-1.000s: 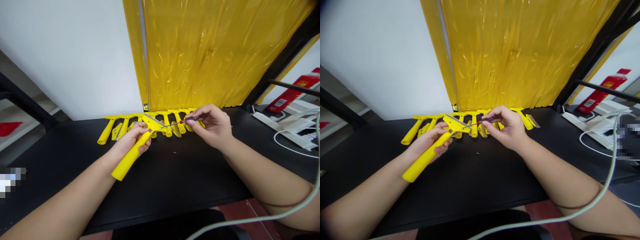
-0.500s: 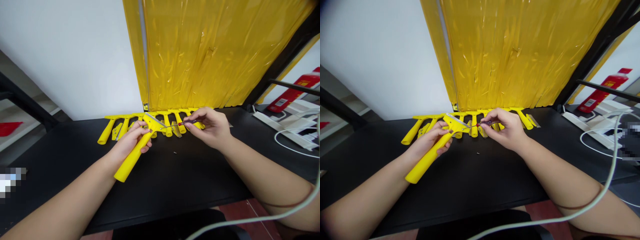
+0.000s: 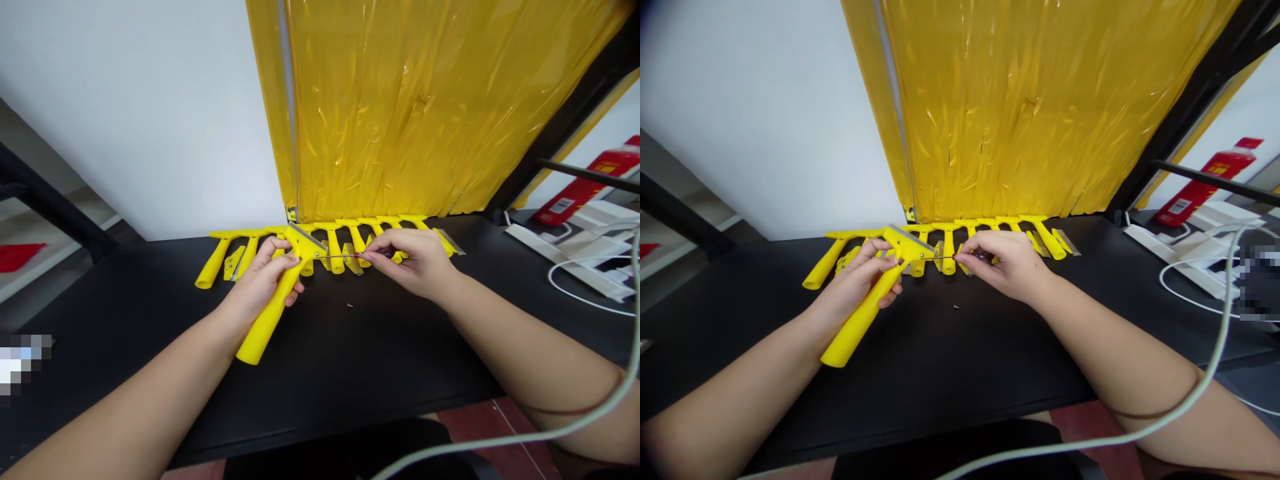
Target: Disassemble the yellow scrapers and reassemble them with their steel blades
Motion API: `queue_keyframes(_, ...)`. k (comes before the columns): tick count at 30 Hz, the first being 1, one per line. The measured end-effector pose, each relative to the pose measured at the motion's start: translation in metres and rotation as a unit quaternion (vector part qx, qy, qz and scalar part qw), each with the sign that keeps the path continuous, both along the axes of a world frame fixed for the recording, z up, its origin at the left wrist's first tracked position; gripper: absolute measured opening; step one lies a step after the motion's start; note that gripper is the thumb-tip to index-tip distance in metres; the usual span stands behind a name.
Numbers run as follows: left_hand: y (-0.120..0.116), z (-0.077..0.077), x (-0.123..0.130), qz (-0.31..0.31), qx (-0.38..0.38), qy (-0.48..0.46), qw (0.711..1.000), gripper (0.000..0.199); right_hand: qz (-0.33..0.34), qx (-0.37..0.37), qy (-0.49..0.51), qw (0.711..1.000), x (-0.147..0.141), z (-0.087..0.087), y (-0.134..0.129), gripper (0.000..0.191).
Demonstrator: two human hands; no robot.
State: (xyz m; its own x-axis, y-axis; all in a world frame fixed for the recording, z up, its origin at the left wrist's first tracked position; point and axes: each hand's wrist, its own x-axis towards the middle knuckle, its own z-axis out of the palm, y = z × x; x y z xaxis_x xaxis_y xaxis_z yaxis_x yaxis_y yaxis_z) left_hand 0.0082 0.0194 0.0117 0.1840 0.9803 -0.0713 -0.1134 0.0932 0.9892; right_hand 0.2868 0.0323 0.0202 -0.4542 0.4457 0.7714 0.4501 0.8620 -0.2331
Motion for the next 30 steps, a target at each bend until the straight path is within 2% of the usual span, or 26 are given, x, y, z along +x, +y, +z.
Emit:
queue_keyframes(4,0.0026,-0.0005,-0.001,0.012,-0.015,-0.001,1.0,0.043,0.015,-0.005,0.002,1.0,0.0002,-0.0016,0.0013,0.01)
queue_keyframes(10,0.0031,0.0015,0.0001,0.022,-0.024,0.002,0.999,0.045,0.0,0.024,0.026,0.999,0.0019,-0.0007,0.0012,0.01)
queue_keyframes(30,0.0014,0.0001,0.0001,0.013,-0.01,-0.021,1.0,0.042,0.013,-0.006,0.013,1.0,0.0009,-0.0021,0.0019,0.007)
